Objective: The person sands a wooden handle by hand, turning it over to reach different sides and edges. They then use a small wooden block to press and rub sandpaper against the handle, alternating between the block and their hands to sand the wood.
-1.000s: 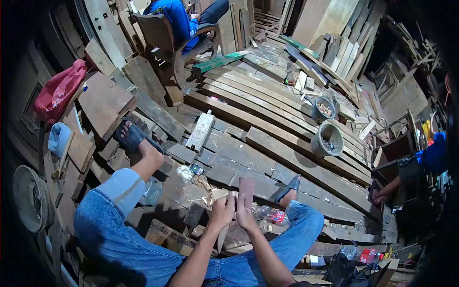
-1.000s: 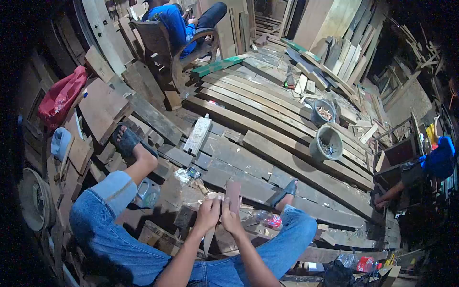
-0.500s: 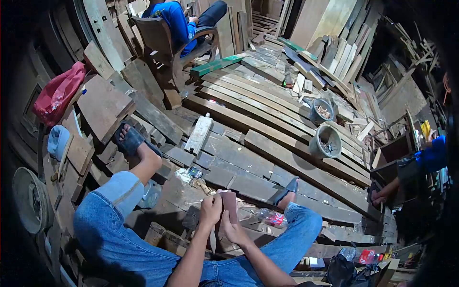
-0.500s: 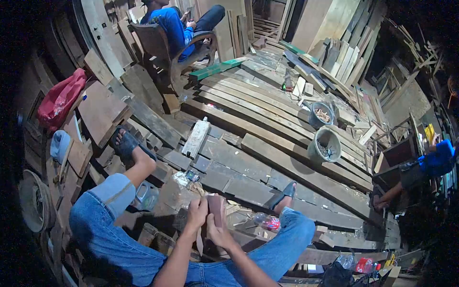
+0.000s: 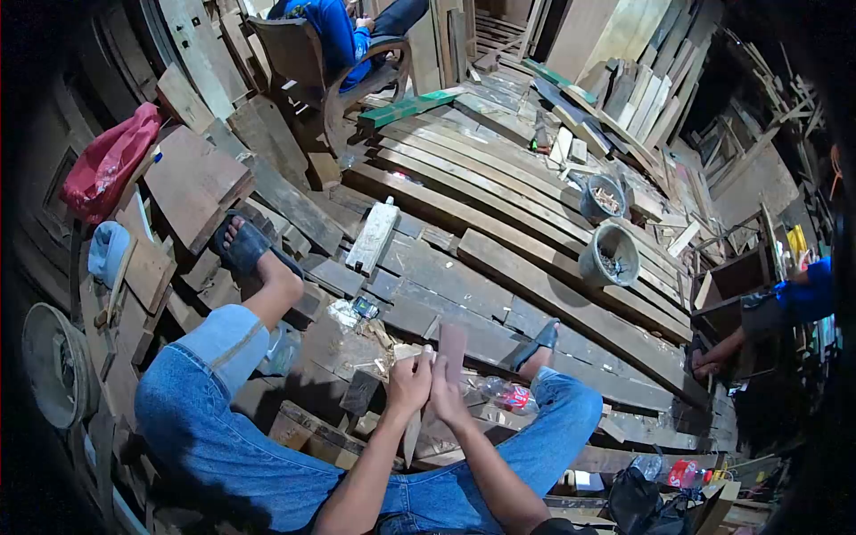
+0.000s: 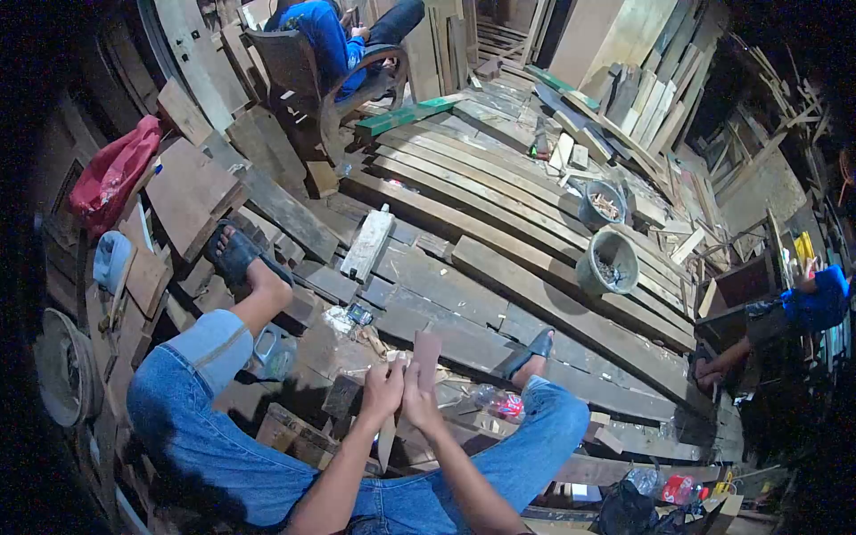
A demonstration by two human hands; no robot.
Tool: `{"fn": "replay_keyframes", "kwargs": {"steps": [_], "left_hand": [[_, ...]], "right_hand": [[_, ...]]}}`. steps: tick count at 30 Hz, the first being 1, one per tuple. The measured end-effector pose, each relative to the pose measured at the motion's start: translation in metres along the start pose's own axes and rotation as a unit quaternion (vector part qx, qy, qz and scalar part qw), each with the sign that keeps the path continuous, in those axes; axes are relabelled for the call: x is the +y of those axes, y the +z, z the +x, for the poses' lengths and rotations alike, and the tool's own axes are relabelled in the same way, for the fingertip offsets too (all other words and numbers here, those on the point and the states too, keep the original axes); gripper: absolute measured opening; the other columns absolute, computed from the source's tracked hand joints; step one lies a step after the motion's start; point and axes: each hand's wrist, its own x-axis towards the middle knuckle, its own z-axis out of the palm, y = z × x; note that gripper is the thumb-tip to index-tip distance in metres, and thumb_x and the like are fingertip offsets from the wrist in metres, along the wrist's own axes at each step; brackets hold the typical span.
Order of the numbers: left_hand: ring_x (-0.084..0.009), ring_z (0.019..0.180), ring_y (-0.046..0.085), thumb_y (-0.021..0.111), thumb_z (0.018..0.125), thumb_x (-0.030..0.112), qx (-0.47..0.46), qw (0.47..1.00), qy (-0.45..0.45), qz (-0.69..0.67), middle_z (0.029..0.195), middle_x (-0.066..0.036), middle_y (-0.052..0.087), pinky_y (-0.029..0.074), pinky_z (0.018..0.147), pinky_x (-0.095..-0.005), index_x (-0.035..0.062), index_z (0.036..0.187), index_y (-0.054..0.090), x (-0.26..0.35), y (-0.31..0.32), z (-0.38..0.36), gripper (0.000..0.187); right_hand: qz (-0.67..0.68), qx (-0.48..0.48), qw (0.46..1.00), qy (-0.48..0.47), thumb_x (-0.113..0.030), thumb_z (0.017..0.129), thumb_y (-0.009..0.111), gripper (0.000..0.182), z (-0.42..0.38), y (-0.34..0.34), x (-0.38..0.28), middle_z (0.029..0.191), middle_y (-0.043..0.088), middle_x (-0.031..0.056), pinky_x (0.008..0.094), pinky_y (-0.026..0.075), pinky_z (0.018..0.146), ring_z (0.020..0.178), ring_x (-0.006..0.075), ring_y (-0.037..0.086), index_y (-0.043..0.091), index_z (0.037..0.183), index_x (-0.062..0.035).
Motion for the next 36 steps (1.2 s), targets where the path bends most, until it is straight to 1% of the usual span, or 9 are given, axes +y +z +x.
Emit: {"fn": "replay_keyframes", "kwargs": {"steps": [2,9,15,16,23,27,31,35,36], "left_hand": [[-0.017,0.058,0.056,0.054,0.101,0.045,-0.003,1.0,-0.019,-0.015,0.061,-0.018,0.062,0.046,0.059,-0.0417,-0.0059,0.079,0.067,-0.01,-0.01,0.011,0.058],[-0.0323,0.06,0.061,0.051,0.103,0.038,-0.016,1.0,0.021,0.0,0.066,-0.022,0.063,0.045,0.06,-0.0433,-0.0046,0.078,0.067,-0.002,-0.003,0.0,0.052],[-0.0183,0.058,0.05,0.053,0.102,0.042,-0.003,1.0,-0.012,0.009,0.06,-0.019,0.058,0.044,0.06,-0.0427,-0.0066,0.077,0.063,-0.011,-0.004,0.003,0.056],[-0.0191,0.058,0.051,0.053,0.102,0.043,-0.013,0.999,0.02,-0.023,0.061,-0.021,0.058,0.044,0.06,-0.0432,-0.0066,0.078,0.064,0.002,-0.003,-0.003,0.056],[-0.0315,0.066,0.068,0.051,0.102,0.046,-0.011,0.999,-0.04,-0.018,0.069,-0.02,0.068,0.049,0.067,-0.045,-0.0031,0.081,0.072,-0.004,-0.014,0.011,0.058],[-0.0289,0.06,0.061,0.051,0.103,0.043,-0.028,1.0,0.011,-0.004,0.063,-0.02,0.062,0.046,0.063,-0.0458,-0.0049,0.077,0.066,0.004,-0.001,0.002,0.056],[-0.0229,0.06,0.059,0.054,0.102,0.04,-0.042,0.999,-0.017,0.006,0.062,-0.019,0.061,0.045,0.06,-0.0429,-0.0049,0.076,0.065,0.0,-0.012,0.014,0.053],[-0.0123,0.064,0.052,0.052,0.104,0.04,-0.07,0.997,0.04,-0.006,0.063,-0.007,0.059,0.043,0.06,-0.0382,-0.0039,0.081,0.067,0.019,0.001,-0.002,0.052],[-0.0128,0.062,0.052,0.052,0.104,0.04,-0.064,0.997,0.022,-0.039,0.061,-0.009,0.058,0.043,0.06,-0.0388,-0.004,0.082,0.067,0.024,-0.005,0.002,0.052]], "right_hand": [[0.009,0.039,0.982,-0.183,-0.043,0.111,0.024,0.062,-0.009,0.026,0.027,0.151,0.038,0.0243,0.0372,0.029,0.117,0.144,0.03,0.034,0.026,0.153,0.0029],[0.037,-0.044,0.987,0.147,-0.051,0.108,0.027,0.069,0.003,-0.013,-0.021,0.15,0.037,0.0316,0.0423,0.024,0.119,0.147,0.0358,0.029,0.032,0.15,0.0042],[-0.042,0.063,0.994,-0.084,-0.048,0.109,0.024,0.063,-0.005,0.015,0.026,0.145,0.042,0.0319,0.0438,0.028,0.114,0.139,0.0395,0.037,0.043,0.14,0.0035],[0.032,0.03,0.997,0.063,-0.047,0.11,0.025,0.06,-0.014,0.004,-0.029,0.139,0.044,0.0323,0.0436,0.031,0.112,0.132,0.04,0.041,0.047,0.132,0.0044],[-0.148,0.094,0.944,-0.278,-0.037,0.109,0.029,0.063,-0.008,0.023,0.031,0.162,0.014,0.0292,0.0506,0.003,0.123,0.153,0.0423,0.004,0.018,0.157,0.0011],[0.049,-0.008,0.999,0.018,-0.028,0.108,0.031,0.053,0.004,-0.011,0.012,0.157,0.029,0.0276,0.0539,0.012,0.121,0.149,0.0454,0.019,0.032,0.152,0.0028],[-0.162,0.144,0.931,-0.294,-0.026,0.108,0.029,0.053,-0.021,0.012,0.009,0.157,0.03,0.0267,0.0525,0.011,0.122,0.15,0.044,0.018,0.029,0.153,0.0035],[-0.001,0.019,0.997,-0.068,-0.024,0.108,0.03,0.055,0.003,-0.027,0.02,0.163,0.019,0.0269,0.052,0.004,0.123,0.154,0.0398,0.01,0.023,0.156,0.0035],[-0.079,0.095,0.975,-0.187,-0.024,0.108,0.031,0.055,-0.007,-0.007,0.013,0.162,0.02,0.0273,0.0517,0.005,0.123,0.153,0.0401,0.012,0.023,0.155,0.004]]}}
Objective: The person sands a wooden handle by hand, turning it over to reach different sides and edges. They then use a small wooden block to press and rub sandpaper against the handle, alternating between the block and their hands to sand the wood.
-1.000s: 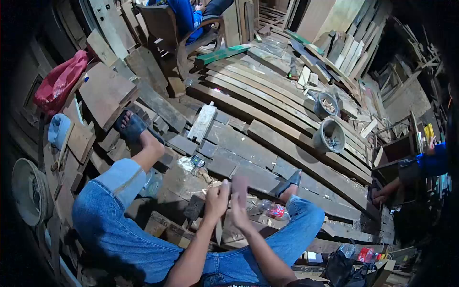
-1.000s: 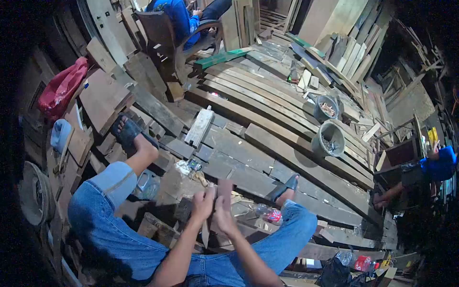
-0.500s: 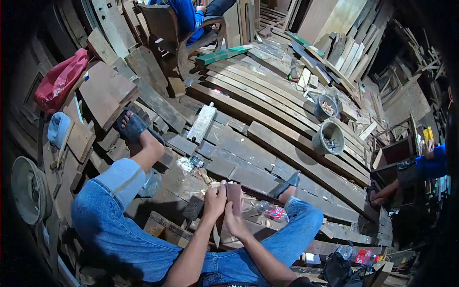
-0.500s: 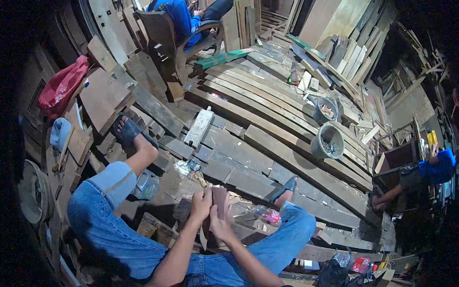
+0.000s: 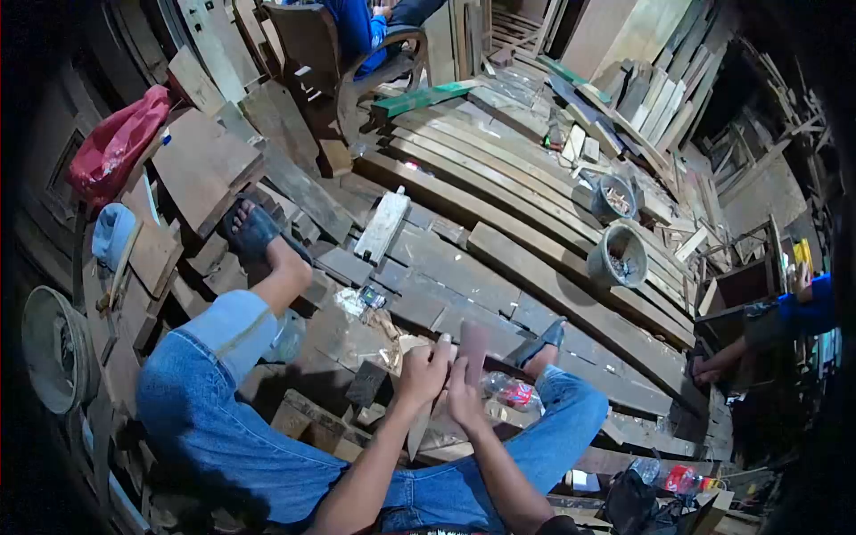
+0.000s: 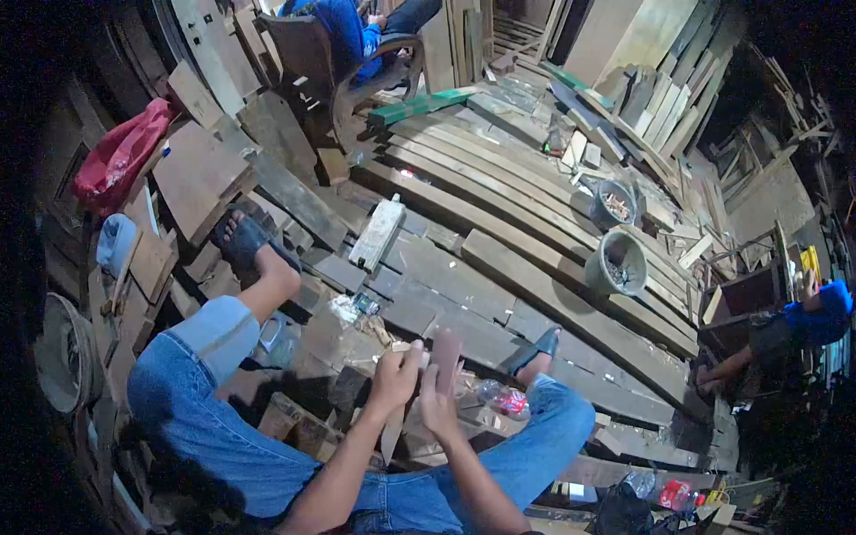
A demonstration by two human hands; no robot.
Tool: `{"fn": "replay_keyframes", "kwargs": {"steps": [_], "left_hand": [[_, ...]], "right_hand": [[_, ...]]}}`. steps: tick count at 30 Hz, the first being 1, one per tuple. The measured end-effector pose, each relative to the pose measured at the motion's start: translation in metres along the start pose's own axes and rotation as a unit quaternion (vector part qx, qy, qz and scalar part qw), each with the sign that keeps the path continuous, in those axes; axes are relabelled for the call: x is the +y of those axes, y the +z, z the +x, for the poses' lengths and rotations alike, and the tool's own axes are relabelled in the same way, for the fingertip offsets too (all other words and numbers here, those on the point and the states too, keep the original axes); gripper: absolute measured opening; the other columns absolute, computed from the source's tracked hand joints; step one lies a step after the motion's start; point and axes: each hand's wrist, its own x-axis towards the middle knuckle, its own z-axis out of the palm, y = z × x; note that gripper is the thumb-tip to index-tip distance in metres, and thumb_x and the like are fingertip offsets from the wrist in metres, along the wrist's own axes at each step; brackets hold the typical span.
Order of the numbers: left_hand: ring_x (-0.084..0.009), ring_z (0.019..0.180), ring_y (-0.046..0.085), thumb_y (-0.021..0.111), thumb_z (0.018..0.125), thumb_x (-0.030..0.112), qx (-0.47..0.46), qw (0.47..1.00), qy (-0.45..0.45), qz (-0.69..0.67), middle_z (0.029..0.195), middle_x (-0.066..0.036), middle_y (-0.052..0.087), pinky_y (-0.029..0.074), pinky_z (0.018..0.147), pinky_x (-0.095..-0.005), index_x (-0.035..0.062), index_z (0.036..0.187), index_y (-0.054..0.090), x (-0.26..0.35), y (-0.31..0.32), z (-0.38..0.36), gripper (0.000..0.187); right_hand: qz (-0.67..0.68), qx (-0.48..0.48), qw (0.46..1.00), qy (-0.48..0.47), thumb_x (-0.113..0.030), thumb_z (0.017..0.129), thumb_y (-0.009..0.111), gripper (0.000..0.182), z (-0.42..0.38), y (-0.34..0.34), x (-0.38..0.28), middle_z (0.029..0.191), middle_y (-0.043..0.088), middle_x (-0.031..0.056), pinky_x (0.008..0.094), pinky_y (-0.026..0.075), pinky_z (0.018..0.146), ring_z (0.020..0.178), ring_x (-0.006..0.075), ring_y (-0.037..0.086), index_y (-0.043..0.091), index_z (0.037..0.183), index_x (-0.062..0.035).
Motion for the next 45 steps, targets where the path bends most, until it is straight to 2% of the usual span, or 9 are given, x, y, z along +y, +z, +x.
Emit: {"fn": "replay_keyframes", "kwargs": {"steps": [2,5,21,22,27,35,39,43,45], "left_hand": [[-0.0134,0.058,0.051,0.052,0.104,0.042,0.029,1.0,-0.009,-0.008,0.057,-0.011,0.055,0.043,0.057,-0.0399,-0.0045,0.08,0.067,-0.01,-0.009,0.011,0.054],[-0.0293,0.062,0.069,0.052,0.102,0.042,0.023,0.996,-0.009,0.081,0.065,-0.019,0.067,0.049,0.06,-0.0415,0.001,0.083,0.074,-0.024,0.002,0.005,0.05],[-0.0145,0.067,0.065,0.049,0.105,0.04,0.034,0.997,-0.051,-0.044,0.073,-0.014,0.072,0.05,0.064,-0.0362,-0.0058,0.087,0.073,0.007,-0.018,0.005,0.054],[-0.01,0.055,0.046,0.053,0.104,0.042,0.058,0.996,-0.001,-0.07,0.055,-0.002,0.056,0.038,0.051,-0.0351,-0.0037,0.077,0.068,0.006,-0.013,0.001,0.055],[-0.026,0.069,0.067,0.05,0.104,0.044,0.024,0.998,-0.064,0.011,0.076,-0.016,0.072,0.048,0.067,-0.0419,-0.0045,0.082,0.07,-0.008,-0.016,0.008,0.056],[-0.0163,0.056,0.051,0.05,0.105,0.039,0.057,0.998,0.026,-0.019,0.057,-0.016,0.054,0.042,0.058,-0.041,-0.0064,0.073,0.061,-0.014,-0.009,0.001,0.057],[-0.0243,0.06,0.057,0.05,0.104,0.042,0.099,0.993,-0.065,0.01,0.064,-0.017,0.063,0.045,0.063,-0.0428,-0.0071,0.079,0.065,-0.009,-0.014,-0.002,0.057],[-0.02,0.071,0.065,0.049,0.105,0.039,0.021,0.999,-0.025,-0.003,0.073,-0.016,0.069,0.049,0.069,-0.0383,-0.0056,0.088,0.071,-0.01,-0.002,-0.01,0.052],[-0.0197,0.073,0.067,0.049,0.106,0.038,0.026,0.996,-0.088,-0.012,0.077,-0.015,0.072,0.05,0.07,-0.0369,-0.0051,0.089,0.072,-0.002,-0.013,-0.005,0.051]], "right_hand": [[-0.137,0.027,0.98,-0.145,-0.023,0.108,0.034,0.057,-0.015,0.013,0.009,0.161,0.023,0.028,0.0525,0.003,0.123,0.151,0.0423,0.017,0.021,0.155,0.006],[-0.051,0.014,0.998,-0.028,-0.02,0.106,0.035,0.058,0.004,0.008,0.034,0.161,0.022,0.0272,0.0547,0.001,0.122,0.152,0.0434,0.012,0.019,0.156,0.0048],[-0.094,-0.014,0.988,-0.118,-0.026,0.106,0.035,0.06,-0.025,0.017,-0.003,0.163,0.019,0.0268,0.0562,-0.001,0.122,0.152,0.0484,0.007,0.021,0.157,0.0019],[-0.067,0.008,0.993,-0.1,-0.028,0.106,0.035,0.061,-0.014,0.016,-0.007,0.163,0.019,0.0267,0.0572,0.0,0.121,0.152,0.0487,0.006,0.02,0.157,0.0019],[-0.087,-0.014,0.987,-0.138,-0.031,0.106,0.037,0.064,-0.006,0.013,-0.011,0.165,0.016,0.0239,0.0627,0.001,0.12,0.153,0.0462,0.005,0.017,0.158,0.001],[-0.098,0.005,0.992,-0.085,-0.026,0.105,0.036,0.06,0.0,0.012,-0.022,0.164,0.013,0.0275,0.0596,0.002,0.121,0.151,0.05,0.007,0.022,0.157,0.0009],[-0.129,0.006,0.977,-0.169,-0.025,0.102,0.042,0.062,-0.015,0.026,0.012,0.161,0.021,0.0306,0.0611,0.01,0.12,0.15,0.0512,0.011,0.026,0.155,0.003],[0.002,-0.034,0.999,-0.009,-0.024,0.103,0.038,0.06,0.003,0.004,0.013,0.162,0.021,0.0291,0.0575,0.01,0.121,0.151,0.0494,0.012,0.024,0.156,0.0019],[-0.082,0.017,0.989,-0.125,-0.024,0.104,0.037,0.06,-0.017,0.018,-0.003,0.162,0.02,0.028,0.057,0.009,0.121,0.151,0.0489,0.011,0.023,0.157,0.001]]}}
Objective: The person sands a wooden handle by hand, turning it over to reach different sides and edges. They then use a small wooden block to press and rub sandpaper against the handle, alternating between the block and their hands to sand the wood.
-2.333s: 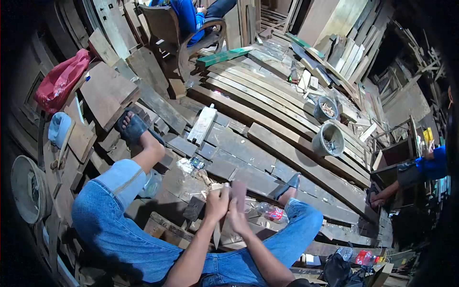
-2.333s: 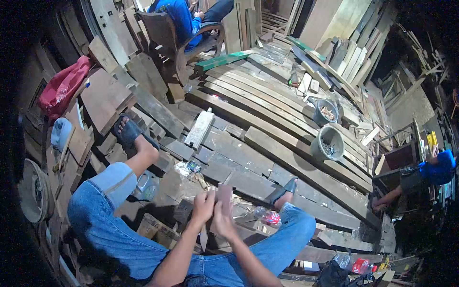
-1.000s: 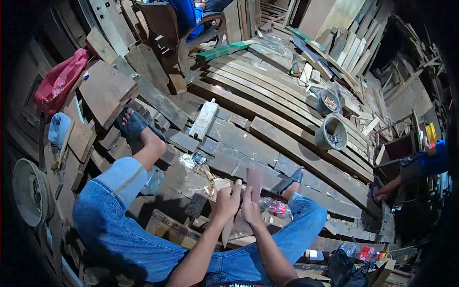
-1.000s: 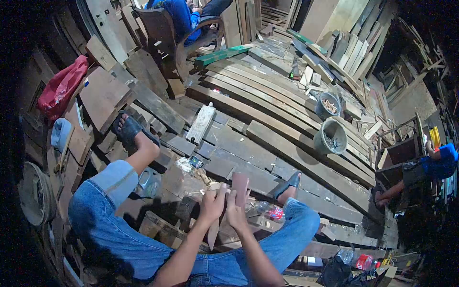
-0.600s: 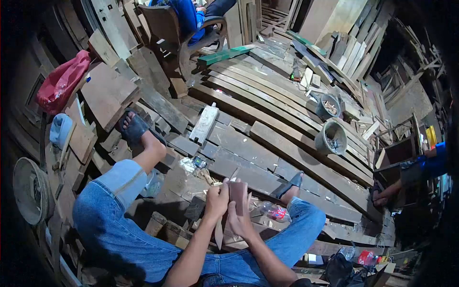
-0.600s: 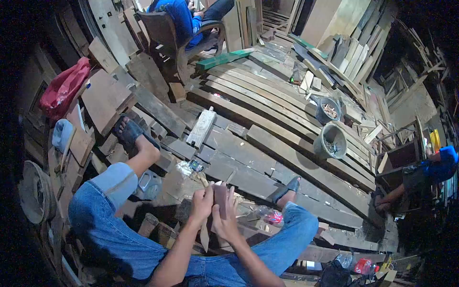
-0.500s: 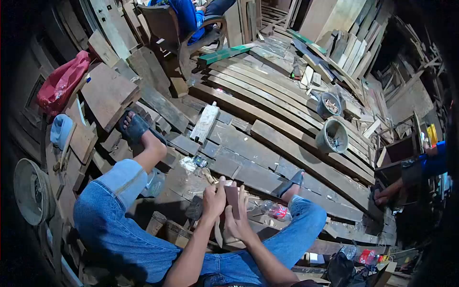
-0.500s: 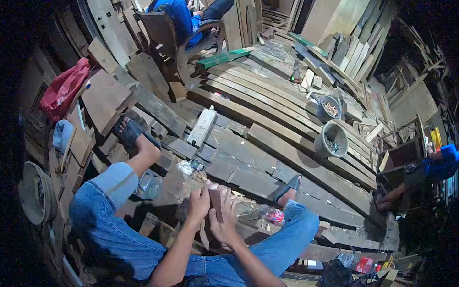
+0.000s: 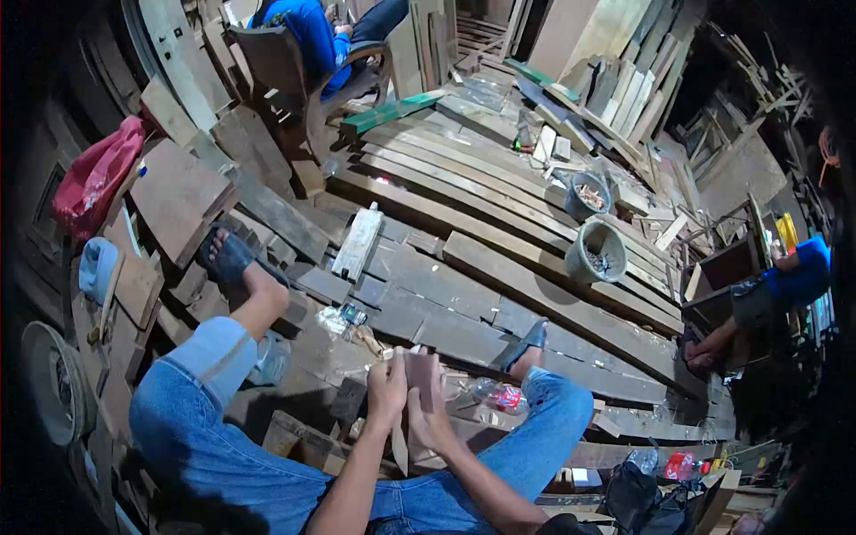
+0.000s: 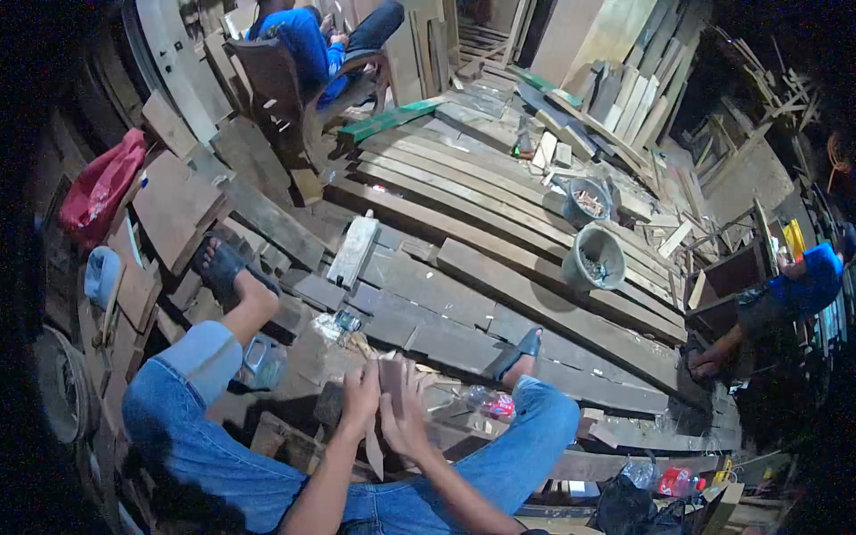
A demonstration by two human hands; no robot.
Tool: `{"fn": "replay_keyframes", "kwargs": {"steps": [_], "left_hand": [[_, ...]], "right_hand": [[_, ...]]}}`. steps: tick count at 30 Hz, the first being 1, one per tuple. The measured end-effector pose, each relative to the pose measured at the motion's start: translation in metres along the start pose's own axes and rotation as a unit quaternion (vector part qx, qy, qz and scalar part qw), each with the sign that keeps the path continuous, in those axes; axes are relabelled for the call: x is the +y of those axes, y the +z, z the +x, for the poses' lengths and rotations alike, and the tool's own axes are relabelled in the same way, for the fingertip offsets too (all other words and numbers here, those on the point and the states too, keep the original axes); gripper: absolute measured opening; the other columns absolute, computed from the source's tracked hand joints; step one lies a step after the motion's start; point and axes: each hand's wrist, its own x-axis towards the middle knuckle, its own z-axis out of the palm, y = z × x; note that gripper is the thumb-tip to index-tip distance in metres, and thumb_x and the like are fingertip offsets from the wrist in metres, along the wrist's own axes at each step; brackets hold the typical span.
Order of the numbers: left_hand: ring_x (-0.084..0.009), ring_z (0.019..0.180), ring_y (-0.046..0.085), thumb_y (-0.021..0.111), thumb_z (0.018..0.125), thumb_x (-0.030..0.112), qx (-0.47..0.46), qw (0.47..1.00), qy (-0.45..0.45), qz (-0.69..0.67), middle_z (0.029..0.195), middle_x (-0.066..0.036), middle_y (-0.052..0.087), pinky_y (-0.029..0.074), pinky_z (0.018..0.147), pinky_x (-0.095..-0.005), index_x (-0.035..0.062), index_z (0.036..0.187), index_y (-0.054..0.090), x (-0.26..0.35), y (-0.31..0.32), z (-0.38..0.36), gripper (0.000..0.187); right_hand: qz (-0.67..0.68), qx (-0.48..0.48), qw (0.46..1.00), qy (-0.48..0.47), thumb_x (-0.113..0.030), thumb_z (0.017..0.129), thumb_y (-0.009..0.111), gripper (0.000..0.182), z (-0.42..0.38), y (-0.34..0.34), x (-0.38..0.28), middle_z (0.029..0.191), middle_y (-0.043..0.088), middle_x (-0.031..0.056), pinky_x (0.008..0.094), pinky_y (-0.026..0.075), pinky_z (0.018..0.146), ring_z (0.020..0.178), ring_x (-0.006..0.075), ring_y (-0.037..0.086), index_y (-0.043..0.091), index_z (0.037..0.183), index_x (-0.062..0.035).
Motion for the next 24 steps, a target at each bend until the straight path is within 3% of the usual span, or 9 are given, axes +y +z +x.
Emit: {"fn": "replay_keyframes", "kwargs": {"steps": [2,5,7,8,9,10,15,18,24], "left_hand": [[-0.0197,0.07,0.065,0.05,0.105,0.038,0.05,0.998,0.026,-0.023,0.076,-0.012,0.072,0.05,0.069,-0.0369,-0.0031,0.09,0.073,-0.009,0.005,0.004,0.049],[-0.0189,0.067,0.063,0.054,0.103,0.037,0.018,0.995,0.093,0.003,0.07,-0.012,0.069,0.049,0.067,-0.0373,-0.0022,0.086,0.073,-0.03,0.02,0.003,0.047],[-0.0152,0.062,0.057,0.052,0.104,0.039,0.015,0.998,0.061,0.007,0.065,-0.008,0.065,0.046,0.061,-0.0377,-0.0028,0.079,0.069,-0.016,0.011,0.002,0.052],[-0.014,0.062,0.056,0.051,0.104,0.04,0.008,0.999,0.05,0.005,0.065,-0.007,0.065,0.045,0.06,-0.0377,-0.0032,0.079,0.069,-0.02,0.004,0.007,0.053],[-0.0129,0.062,0.056,0.051,0.104,0.042,0.051,0.999,-0.01,0.014,0.066,-0.007,0.066,0.046,0.061,-0.0369,-0.0038,0.079,0.069,0.013,-0.006,-0.002,0.055],[-0.0127,0.062,0.055,0.051,0.104,0.042,0.084,0.99,0.082,-0.073,0.065,-0.009,0.066,0.046,0.061,-0.0373,-0.0041,0.08,0.069,-0.011,0.001,0.011,0.055],[-0.015,0.06,0.053,0.053,0.103,0.041,0.024,0.997,0.071,-0.014,0.058,-0.008,0.058,0.045,0.06,-0.04,-0.0043,0.074,0.064,-0.033,0.006,0.005,0.055],[-0.0156,0.059,0.053,0.053,0.102,0.043,0.06,0.995,-0.017,-0.075,0.062,-0.007,0.059,0.045,0.059,-0.0394,-0.004,0.077,0.066,-0.025,-0.005,0.009,0.055],[-0.012,0.068,0.054,0.051,0.105,0.035,0.022,0.999,0.023,-0.003,0.07,-0.004,0.062,0.045,0.061,-0.0355,-0.0056,0.08,0.065,-0.002,0.006,-0.014,0.049]], "right_hand": [[-0.032,-0.026,0.999,-0.022,-0.024,0.105,0.038,0.06,-0.005,0.006,0.008,0.163,0.018,0.0275,0.0572,0.013,0.12,0.15,0.0497,0.015,0.022,0.157,0.0002],[0.093,-0.039,0.985,0.14,-0.024,0.104,0.04,0.059,0.021,-0.01,0.018,0.158,0.027,0.0293,0.0558,0.015,0.12,0.145,0.0505,0.023,0.023,0.156,0.0009],[0.056,-0.051,0.992,0.096,-0.023,0.104,0.042,0.06,0.021,-0.012,0.012,0.155,0.032,0.0301,0.0549,0.016,0.12,0.144,0.0509,0.026,0.023,0.155,0.0016],[-0.009,0.027,1.0,-0.007,-0.023,0.103,0.043,0.062,0.007,0.003,0.015,0.157,0.03,0.0289,0.0558,0.014,0.121,0.146,0.0512,0.022,0.023,0.156,0.0015],[-0.065,-0.03,0.996,-0.047,-0.024,0.103,0.043,0.064,-0.002,0.004,0.007,0.161,0.024,0.0274,0.0585,0.009,0.121,0.15,0.05,0.014,0.02,0.157,0.0017],[-0.039,-0.063,0.997,-0.029,-0.023,0.103,0.042,0.063,-0.008,0.005,-0.003,0.162,0.022,0.0278,0.0603,0.009,0.12,0.151,0.0491,0.011,0.02,0.156,0.0031],[0.051,-0.055,0.993,0.09,-0.024,0.103,0.042,0.063,0.025,-0.009,-0.001,0.16,0.025,0.0297,0.0546,0.012,0.122,0.149,0.0489,0.018,0.022,0.156,0.0044],[-0.063,-0.034,0.996,-0.056,-0.03,0.102,0.047,0.068,0.004,0.0,-0.004,0.161,0.024,0.0277,0.0571,0.011,0.121,0.151,0.0468,0.017,0.023,0.157,0.0007],[-0.012,0.024,1.0,0.003,-0.026,0.099,0.052,0.069,0.018,-0.006,0.017,0.16,0.026,0.0283,0.054,0.009,0.123,0.15,0.0466,0.017,0.024,0.156,0.0014]]}}
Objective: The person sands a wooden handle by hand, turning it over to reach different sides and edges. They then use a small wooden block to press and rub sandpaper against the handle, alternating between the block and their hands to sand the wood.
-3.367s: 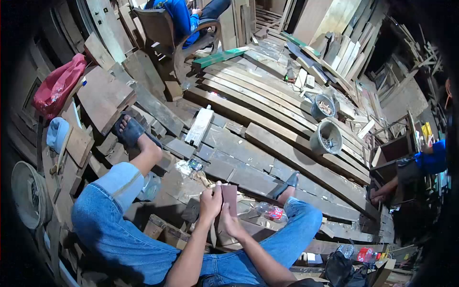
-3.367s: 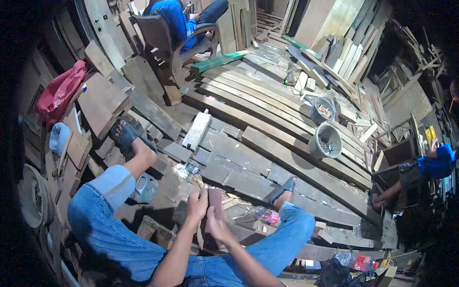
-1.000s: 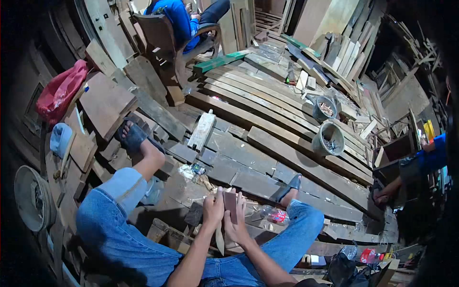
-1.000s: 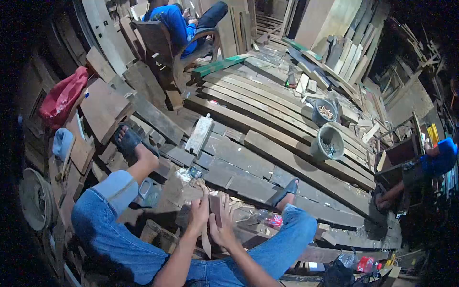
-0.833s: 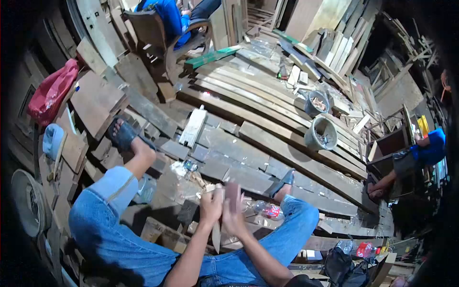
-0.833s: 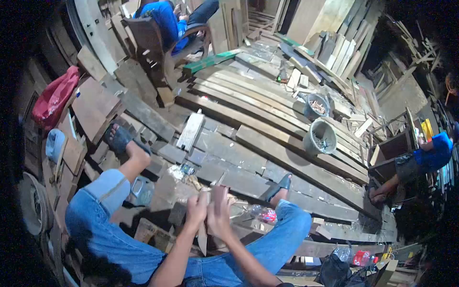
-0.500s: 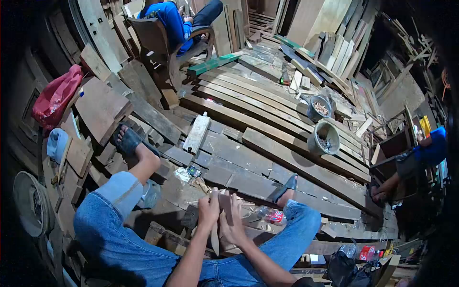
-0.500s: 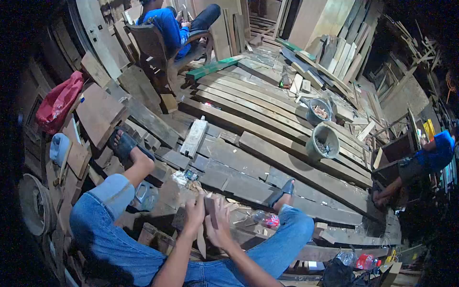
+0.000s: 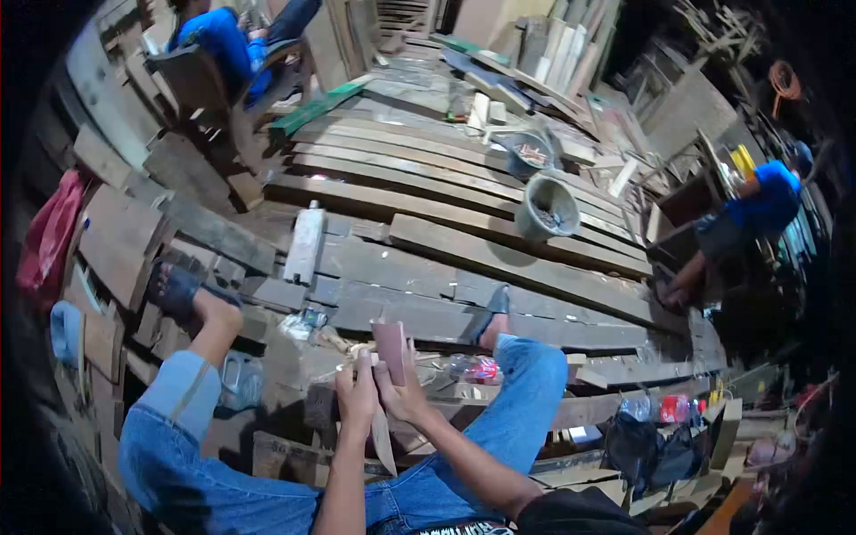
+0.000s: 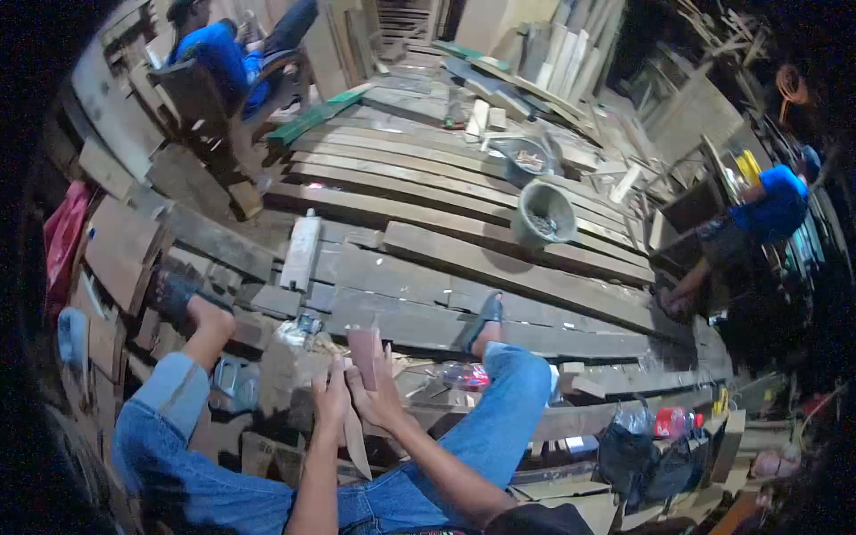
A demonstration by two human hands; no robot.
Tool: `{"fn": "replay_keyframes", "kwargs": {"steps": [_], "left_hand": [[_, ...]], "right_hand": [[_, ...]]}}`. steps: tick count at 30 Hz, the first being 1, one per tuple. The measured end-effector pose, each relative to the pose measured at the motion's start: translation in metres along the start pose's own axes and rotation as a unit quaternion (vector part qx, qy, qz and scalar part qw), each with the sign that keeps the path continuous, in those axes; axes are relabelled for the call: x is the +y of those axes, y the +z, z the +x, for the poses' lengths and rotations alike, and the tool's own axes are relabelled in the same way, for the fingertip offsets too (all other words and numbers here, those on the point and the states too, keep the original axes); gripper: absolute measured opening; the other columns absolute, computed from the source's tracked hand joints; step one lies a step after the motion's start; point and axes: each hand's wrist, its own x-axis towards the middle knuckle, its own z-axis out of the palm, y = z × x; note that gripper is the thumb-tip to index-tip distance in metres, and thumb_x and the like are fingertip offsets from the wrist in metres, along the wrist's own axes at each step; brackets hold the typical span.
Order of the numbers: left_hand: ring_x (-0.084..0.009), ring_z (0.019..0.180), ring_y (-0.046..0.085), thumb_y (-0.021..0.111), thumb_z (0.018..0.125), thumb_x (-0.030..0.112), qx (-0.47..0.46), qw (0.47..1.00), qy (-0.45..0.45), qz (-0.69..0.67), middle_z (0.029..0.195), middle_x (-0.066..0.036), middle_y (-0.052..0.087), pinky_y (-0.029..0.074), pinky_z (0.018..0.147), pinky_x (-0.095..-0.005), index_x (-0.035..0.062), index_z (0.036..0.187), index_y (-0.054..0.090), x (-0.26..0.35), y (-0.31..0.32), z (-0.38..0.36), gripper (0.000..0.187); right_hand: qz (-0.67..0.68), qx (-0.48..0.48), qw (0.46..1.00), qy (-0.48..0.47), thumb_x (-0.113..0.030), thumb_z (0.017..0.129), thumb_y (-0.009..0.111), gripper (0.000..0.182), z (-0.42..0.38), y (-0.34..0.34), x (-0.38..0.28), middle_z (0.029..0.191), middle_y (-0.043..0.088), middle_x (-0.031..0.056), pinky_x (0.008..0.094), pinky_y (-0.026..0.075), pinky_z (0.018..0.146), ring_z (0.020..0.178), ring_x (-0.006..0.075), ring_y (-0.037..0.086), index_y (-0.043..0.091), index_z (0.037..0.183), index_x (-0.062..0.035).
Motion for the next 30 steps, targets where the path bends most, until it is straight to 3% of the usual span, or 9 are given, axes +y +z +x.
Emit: {"fn": "replay_keyframes", "kwargs": {"steps": [5,10,13,17,18,21,24,28,30], "left_hand": [[-0.0145,0.076,0.059,0.049,0.106,0.033,-0.027,0.993,0.113,0.039,0.083,-0.007,0.067,0.048,0.069,-0.0364,-0.0051,0.094,0.068,-0.05,0.004,0.031,0.044],[-0.0151,0.091,0.063,0.051,0.106,0.038,-0.008,0.985,-0.026,-0.17,0.1,-0.009,0.07,0.049,0.081,-0.0315,-0.0048,0.111,0.071,-0.009,0.007,0.027,0.047],[-0.0165,0.108,0.058,0.046,0.108,0.039,-0.084,0.987,-0.091,-0.099,0.117,-0.01,0.066,0.045,0.095,-0.0331,-0.003,0.127,0.064,-0.029,-0.008,0.047,0.049],[-0.0175,0.113,0.057,0.043,0.109,0.036,-0.144,0.982,-0.085,-0.082,0.124,-0.008,0.062,0.044,0.1,-0.0348,-0.0028,0.134,0.057,-0.044,-0.007,0.039,0.048],[-0.0199,0.115,0.056,0.045,0.107,0.038,-0.086,0.99,-0.079,-0.077,0.126,-0.013,0.061,0.043,0.1,-0.034,-0.0046,0.126,0.061,-0.024,0.003,0.022,0.05],[-0.0211,0.125,0.053,0.038,0.11,0.035,-0.196,0.948,-0.089,-0.235,0.133,-0.014,0.058,0.038,0.109,-0.0349,-0.0052,0.137,0.052,-0.01,0.017,0.01,0.051],[-0.0236,0.14,0.041,0.035,0.109,0.042,-0.241,0.966,-0.014,-0.094,0.151,-0.014,0.045,0.028,0.119,-0.0354,-0.004,0.149,0.041,0.012,0.026,-0.007,0.062],[-0.0262,0.149,0.031,0.034,0.109,0.037,-0.258,0.96,-0.065,-0.087,0.16,-0.017,0.034,0.024,0.121,-0.0352,-0.0044,0.154,0.031,0.008,0.032,-0.011,0.061],[-0.0275,0.149,0.029,0.039,0.107,0.038,-0.288,0.956,0.048,-0.041,0.16,-0.019,0.033,0.022,0.122,-0.0361,-0.0038,0.154,0.032,-0.017,0.029,-0.01,0.063]], "right_hand": [[0.005,0.0,0.999,-0.033,-0.028,0.102,0.05,0.066,-0.025,0.013,0.008,0.162,0.022,0.0267,0.0541,0.01,0.124,0.152,0.042,0.015,0.026,0.156,0.0013],[0.02,0.027,0.999,-0.034,-0.034,0.102,0.055,0.063,-0.004,0.008,0.002,0.157,0.033,0.0256,0.0473,0.025,0.12,0.149,0.0407,0.027,0.035,0.153,-0.002],[0.133,-0.002,0.988,0.084,-0.039,0.098,0.062,0.064,-0.006,0.021,0.011,0.144,0.051,0.0255,0.0424,0.039,0.111,0.135,0.0403,0.049,0.044,0.146,-0.0001],[0.141,0.129,0.981,0.018,-0.036,0.097,0.065,0.057,-0.005,0.027,0.02,0.133,0.061,0.0215,0.0375,0.046,0.102,0.121,0.0338,0.06,0.052,0.141,-0.0019],[0.143,0.034,0.978,0.148,-0.03,0.097,0.067,0.05,-0.004,0.003,0.004,0.131,0.062,0.0192,0.0364,0.046,0.1,0.12,0.0303,0.06,0.056,0.137,-0.0029],[0.149,0.182,0.972,0.028,-0.025,0.101,0.059,0.04,0.005,-0.007,-0.003,0.123,0.066,0.0197,0.0366,0.048,0.096,0.115,0.0315,0.063,0.059,0.133,-0.0015],[0.131,0.183,0.971,0.082,-0.022,0.101,0.058,0.037,0.005,0.0,0.031,0.127,0.065,0.0184,0.0367,0.047,0.098,0.117,0.031,0.062,0.06,0.132,-0.0015],[0.178,0.267,0.944,0.072,-0.019,0.101,0.057,0.035,0.01,-0.001,0.025,0.124,0.067,0.0167,0.0366,0.048,0.098,0.115,0.0278,0.063,0.061,0.13,0.0003],[0.196,0.282,0.934,0.102,-0.02,0.098,0.06,0.038,0.005,-0.005,0.022,0.111,0.067,0.0178,0.0393,0.048,0.092,0.103,0.0268,0.063,0.06,0.128,0.003]]}}
